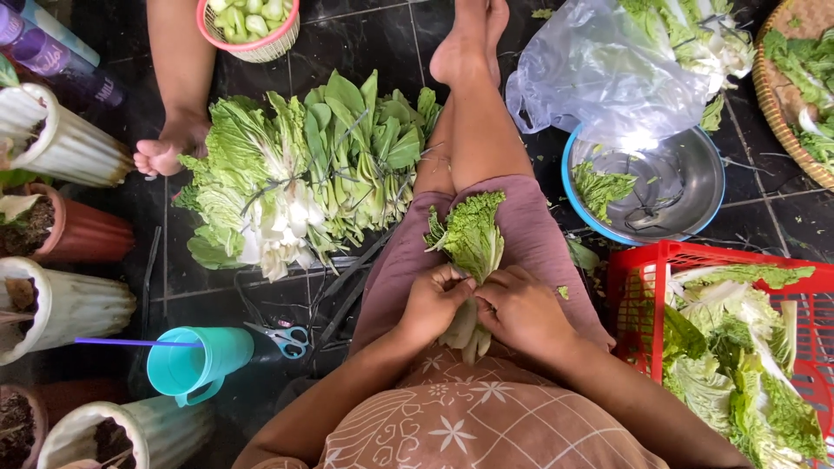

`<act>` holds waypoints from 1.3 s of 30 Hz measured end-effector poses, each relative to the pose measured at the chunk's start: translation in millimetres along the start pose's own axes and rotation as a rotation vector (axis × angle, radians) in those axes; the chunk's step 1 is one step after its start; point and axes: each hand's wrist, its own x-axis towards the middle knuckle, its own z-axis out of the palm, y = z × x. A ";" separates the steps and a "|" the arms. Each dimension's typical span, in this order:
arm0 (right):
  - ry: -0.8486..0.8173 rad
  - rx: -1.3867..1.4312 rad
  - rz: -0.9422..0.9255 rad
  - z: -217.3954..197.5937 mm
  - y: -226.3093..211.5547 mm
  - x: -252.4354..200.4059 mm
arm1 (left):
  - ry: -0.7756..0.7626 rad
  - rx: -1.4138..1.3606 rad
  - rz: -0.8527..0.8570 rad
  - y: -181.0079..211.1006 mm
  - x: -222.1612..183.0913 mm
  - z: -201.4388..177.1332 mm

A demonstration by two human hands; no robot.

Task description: The person is organizing napa cabbage leaves into bundles and securing them with thin plastic string while sitting on the floor.

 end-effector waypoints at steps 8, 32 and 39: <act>0.007 0.153 0.115 22.7 18.7 -4.6 | -0.088 0.207 0.053 21.0 -11.1 -11.5; 0.094 0.401 0.100 31.9 24.3 -14.0 | -0.339 -0.102 -0.182 -16.5 18.4 -21.1; 0.114 0.465 0.191 30.3 19.7 -7.9 | -0.295 -0.126 -0.168 -2.7 12.3 -24.3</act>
